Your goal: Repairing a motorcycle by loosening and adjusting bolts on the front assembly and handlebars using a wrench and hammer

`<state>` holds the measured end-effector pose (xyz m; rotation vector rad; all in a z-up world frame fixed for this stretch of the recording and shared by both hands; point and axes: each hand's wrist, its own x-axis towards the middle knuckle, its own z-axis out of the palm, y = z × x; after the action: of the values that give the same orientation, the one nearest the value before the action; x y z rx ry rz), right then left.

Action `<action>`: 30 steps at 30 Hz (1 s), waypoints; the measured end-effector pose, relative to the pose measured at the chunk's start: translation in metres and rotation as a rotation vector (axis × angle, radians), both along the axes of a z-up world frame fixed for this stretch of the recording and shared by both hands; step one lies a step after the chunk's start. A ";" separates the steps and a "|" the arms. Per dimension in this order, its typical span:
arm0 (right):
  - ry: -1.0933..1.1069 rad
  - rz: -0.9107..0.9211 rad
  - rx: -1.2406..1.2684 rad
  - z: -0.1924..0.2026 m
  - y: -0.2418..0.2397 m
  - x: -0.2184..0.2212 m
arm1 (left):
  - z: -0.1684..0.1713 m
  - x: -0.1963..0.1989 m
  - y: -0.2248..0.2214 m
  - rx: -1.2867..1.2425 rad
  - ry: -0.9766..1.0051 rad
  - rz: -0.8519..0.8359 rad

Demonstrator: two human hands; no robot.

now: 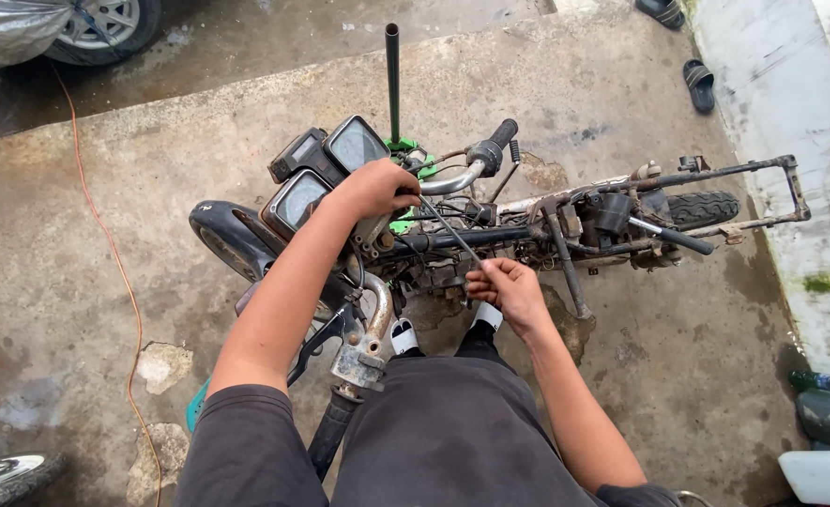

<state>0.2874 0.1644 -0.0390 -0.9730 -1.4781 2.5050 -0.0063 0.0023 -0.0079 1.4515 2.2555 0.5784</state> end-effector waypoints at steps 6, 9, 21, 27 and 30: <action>-0.037 0.151 0.049 0.038 -0.031 0.008 | 0.008 0.007 0.000 0.024 -0.001 -0.057; -0.034 0.212 0.038 0.038 -0.042 0.006 | 0.006 0.006 0.000 0.015 0.024 -0.060; -0.072 0.297 -0.286 0.016 -0.110 -0.027 | -0.017 0.002 0.001 0.014 0.090 -0.126; -0.095 0.408 -0.295 0.036 -0.086 -0.018 | -0.030 -0.002 0.002 0.021 0.170 -0.101; -0.152 0.280 -0.304 0.006 -0.025 0.005 | -0.011 0.007 -0.001 0.043 0.132 -0.102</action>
<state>0.2921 0.1398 -0.0329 -1.0877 -1.3822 2.9856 0.0007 0.0013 -0.0192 1.6597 2.2636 0.5159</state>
